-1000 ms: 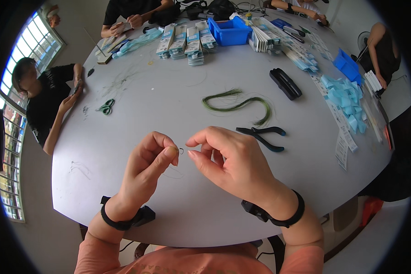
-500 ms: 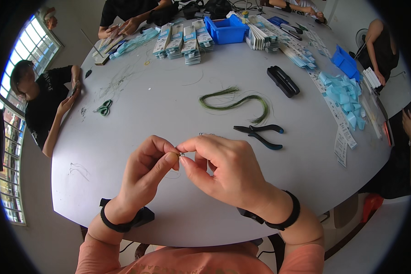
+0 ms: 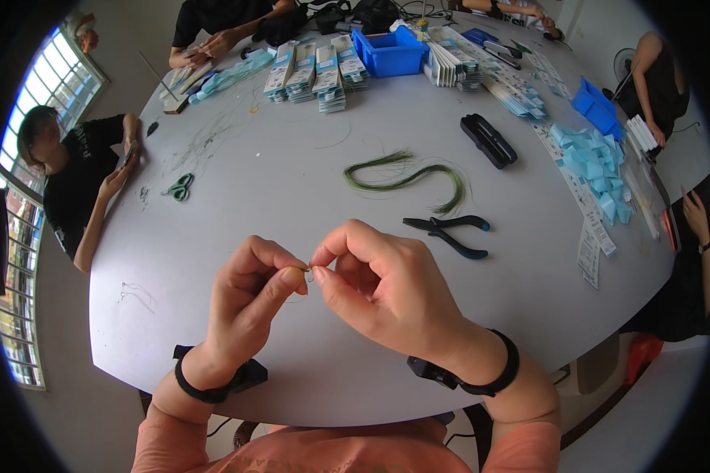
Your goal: Assembling fishing hooks with small plastic lure components and metal rings.
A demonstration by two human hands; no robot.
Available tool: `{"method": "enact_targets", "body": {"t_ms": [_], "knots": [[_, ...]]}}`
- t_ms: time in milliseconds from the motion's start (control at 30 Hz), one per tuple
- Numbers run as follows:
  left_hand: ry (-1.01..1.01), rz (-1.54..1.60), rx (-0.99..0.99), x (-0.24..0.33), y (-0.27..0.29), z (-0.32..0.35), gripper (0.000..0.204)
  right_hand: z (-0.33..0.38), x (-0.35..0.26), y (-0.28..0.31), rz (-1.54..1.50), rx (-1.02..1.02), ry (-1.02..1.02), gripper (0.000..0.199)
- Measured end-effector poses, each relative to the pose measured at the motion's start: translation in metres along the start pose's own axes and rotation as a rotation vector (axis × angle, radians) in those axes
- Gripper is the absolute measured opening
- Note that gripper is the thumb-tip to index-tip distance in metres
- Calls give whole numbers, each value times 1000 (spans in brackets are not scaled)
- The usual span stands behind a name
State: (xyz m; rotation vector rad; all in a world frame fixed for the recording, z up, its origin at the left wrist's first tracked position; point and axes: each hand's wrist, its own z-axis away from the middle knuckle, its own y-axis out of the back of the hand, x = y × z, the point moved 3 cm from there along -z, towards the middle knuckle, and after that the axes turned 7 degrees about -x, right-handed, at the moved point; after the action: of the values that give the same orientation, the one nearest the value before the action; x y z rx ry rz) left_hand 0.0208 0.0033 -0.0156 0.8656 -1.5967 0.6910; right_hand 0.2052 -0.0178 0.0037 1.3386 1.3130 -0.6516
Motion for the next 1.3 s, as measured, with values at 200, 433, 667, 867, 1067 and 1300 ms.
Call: {"method": "enact_targets", "body": {"t_ms": [200, 433, 667, 867, 1067, 1300], "knots": [[-12, 9, 0, 0, 0, 0, 9, 0, 6, -2, -187, -68, -92, 8], [-25, -24, 4, 1, 0, 0, 8, 0, 9, -3, -306, -112, -128, 10], [-28, -53, 20, 2, 0, 0, 7, 0, 10, -5, -342, -124, -162, 11], [-44, -58, 10, 3, -1, 0, 6, 1, 11, -5, -345, -130, -160, 11], [-53, -47, 10, 2, -1, 1, 5, 0, 10, -5, -363, -138, -142, 10], [-53, -58, 5, 2, -1, 1, 6, 0, 9, -4, -403, -144, -138, 8]]}}
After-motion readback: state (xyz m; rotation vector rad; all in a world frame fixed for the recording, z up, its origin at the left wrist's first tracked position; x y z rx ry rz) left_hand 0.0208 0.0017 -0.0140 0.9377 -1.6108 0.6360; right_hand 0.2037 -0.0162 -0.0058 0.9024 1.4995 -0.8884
